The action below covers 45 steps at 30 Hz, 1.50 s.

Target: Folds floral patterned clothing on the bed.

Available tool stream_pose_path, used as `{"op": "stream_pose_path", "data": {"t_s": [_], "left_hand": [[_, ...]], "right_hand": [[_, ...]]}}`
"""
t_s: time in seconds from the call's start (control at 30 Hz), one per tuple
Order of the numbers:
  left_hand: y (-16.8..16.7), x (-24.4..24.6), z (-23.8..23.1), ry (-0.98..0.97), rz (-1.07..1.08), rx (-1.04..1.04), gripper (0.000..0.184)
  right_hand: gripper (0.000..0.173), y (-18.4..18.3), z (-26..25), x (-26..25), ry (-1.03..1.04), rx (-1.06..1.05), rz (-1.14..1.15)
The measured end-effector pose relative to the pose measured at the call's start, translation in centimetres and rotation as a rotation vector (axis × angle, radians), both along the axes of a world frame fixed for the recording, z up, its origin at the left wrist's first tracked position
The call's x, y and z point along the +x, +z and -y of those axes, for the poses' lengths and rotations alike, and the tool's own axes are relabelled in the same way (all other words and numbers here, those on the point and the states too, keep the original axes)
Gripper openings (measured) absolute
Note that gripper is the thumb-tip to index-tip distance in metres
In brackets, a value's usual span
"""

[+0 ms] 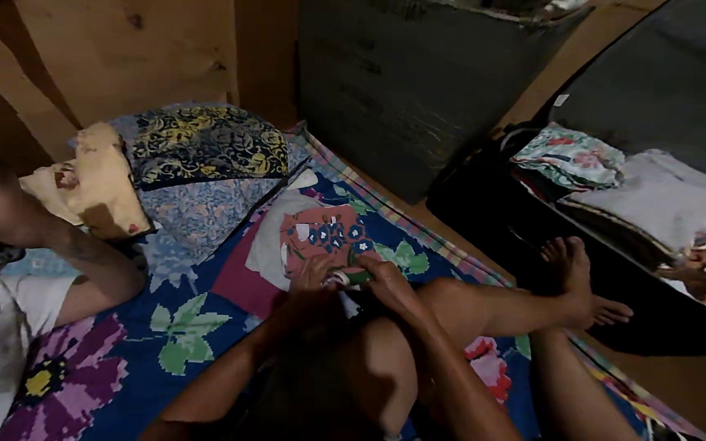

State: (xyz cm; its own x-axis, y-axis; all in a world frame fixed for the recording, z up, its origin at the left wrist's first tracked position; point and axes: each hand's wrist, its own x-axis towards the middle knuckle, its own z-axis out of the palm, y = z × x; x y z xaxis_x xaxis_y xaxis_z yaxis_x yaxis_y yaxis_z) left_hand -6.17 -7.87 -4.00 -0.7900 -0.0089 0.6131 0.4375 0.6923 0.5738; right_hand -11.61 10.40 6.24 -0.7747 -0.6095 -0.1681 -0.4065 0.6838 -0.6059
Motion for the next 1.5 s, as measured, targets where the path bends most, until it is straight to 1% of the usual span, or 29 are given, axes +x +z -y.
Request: {"op": "stream_pose_path", "data": {"t_s": [0.07, 0.1, 0.17, 0.2, 0.3, 0.37, 0.43, 0.5, 0.57, 0.63, 0.67, 0.73, 0.77, 0.8, 0.83, 0.9, 0.97, 1.0, 1.07, 1.13, 1.17, 1.23, 1.3, 1.37, 1.43, 1.5], "left_hand": [[-2.0, -1.8, 1.9, 0.033, 0.07, -0.075, 0.054], [-3.0, -2.9, 2.9, 0.047, 0.085, -0.108, 0.053], [-3.8, -4.7, 4.7, 0.062, 0.082, -0.107, 0.036], [-3.3, -5.4, 5.4, 0.068, 0.103, -0.075, 0.029], [0.9, -6.5, 5.7, 0.024, 0.144, -0.018, 0.023], [4.5, -6.9, 5.3, -0.055, 0.101, -0.032, 0.022], [8.0, -6.5, 4.4, -0.136, 0.072, 0.009, 0.025], [10.5, -5.7, 3.4, -0.225, 0.036, 0.106, 0.026], [11.9, -4.7, 2.2, -0.33, 0.078, 0.255, 0.024], [11.8, -3.8, 1.2, -0.411, 0.197, 0.366, 0.027], [11.3, -3.5, 0.6, -0.447, 0.262, 0.376, 0.032], [10.0, -2.8, -0.4, -0.541, 0.433, 0.326, 0.047], [9.5, -2.3, -1.0, -0.576, 0.511, 0.294, 0.048], [9.0, -2.0, -1.7, -0.597, 0.555, 0.281, 0.045], [8.6, -1.7, -2.2, -0.599, 0.555, 0.299, 0.042], [8.1, -1.1, -3.0, -0.54, 0.444, 0.42, 0.041], [7.8, -0.8, -3.6, -0.436, 0.238, 0.533, 0.046], [7.8, -0.8, -3.9, -0.372, 0.129, 0.532, 0.049], [8.1, -0.2, -4.4, -0.272, -0.027, 0.417, 0.052], [8.3, 0.8, -5.4, -0.183, -0.11, 0.26, 0.056], [8.2, 1.3, -6.1, -0.137, -0.158, 0.198, 0.054], [7.1, 1.8, -7.3, -0.04, -0.299, 0.142, 0.043], [5.5, 1.9, -8.1, -0.008, -0.404, 0.15, 0.032], [4.0, 1.9, -8.6, -0.023, -0.454, 0.164, 0.024], [2.9, 1.5, -9.2, -0.053, -0.479, 0.221, 0.021], [1.8, 1.2, -9.6, -0.075, -0.455, 0.277, 0.026]], "right_hand": [[0.035, 1.0, -1.2, -0.4, 0.011, -0.089, 0.036], [0.036, 1.5, -1.8, -0.6, 0.012, -0.131, 0.031], [0.036, 2.6, -3.2, -1.4, -0.018, -0.198, -0.011], [0.035, 3.3, -3.9, -2.0, -0.058, -0.227, -0.039], [0.032, 6.7, -5.8, -3.4, -0.223, -0.302, -0.07], [0.028, 8.5, -7.5, -4.5, -0.205, -0.462, -0.159], [0.024, 10.9, -9.2, -5.2, -0.163, -0.608, -0.227], [0.021, 13.9, -10.5, -4.7, -0.187, -0.674, -0.25], [0.018, 16.4, -11.4, -3.7, -0.217, -0.698, -0.232], [0.019, 17.9, -12.0, -3.1, -0.218, -0.711, -0.221], [0.02, 18.1, -12.1, -2.8, -0.222, -0.714, -0.22], [0.021, 18.3, -12.0, -2.1, -0.234, -0.696, -0.239], [0.021, 18.3, -12.1, -1.7, -0.235, -0.666, -0.256], [0.02, 18.5, -12.1, -1.3, -0.237, -0.635, -0.273], [0.02, 18.6, -12.3, -1.1, -0.236, -0.616, -0.286], [0.019, 18.9, -12.6, -0.6, -0.249, -0.614, -0.308], [0.019, 19.3, -12.8, -0.4, -0.282, -0.676, -0.345], [0.019, 19.5, -12.9, -0.4, -0.29, -0.706, -0.372], [0.019, 19.8, -13.1, -0.2, -0.297, -0.755, -0.425], [0.024, 19.9, -13.6, -0.2, -0.268, -0.812, -0.437], [0.027, 19.8, -13.8, -0.1, -0.273, -0.839, -0.441], [0.028, 19.6, -14.2, 0.0, -0.291, -0.875, -0.426], [0.027, 19.4, -14.5, 0.1, -0.289, -0.892, -0.389], [0.026, 19.3, -14.4, 0.3, -0.27, -0.894, -0.359], [0.024, 19.3, -14.3, 0.7, -0.265, -0.872, -0.351], [0.024, 19.4, -13.9, 1.2, -0.254, -0.865, -0.363]]}}
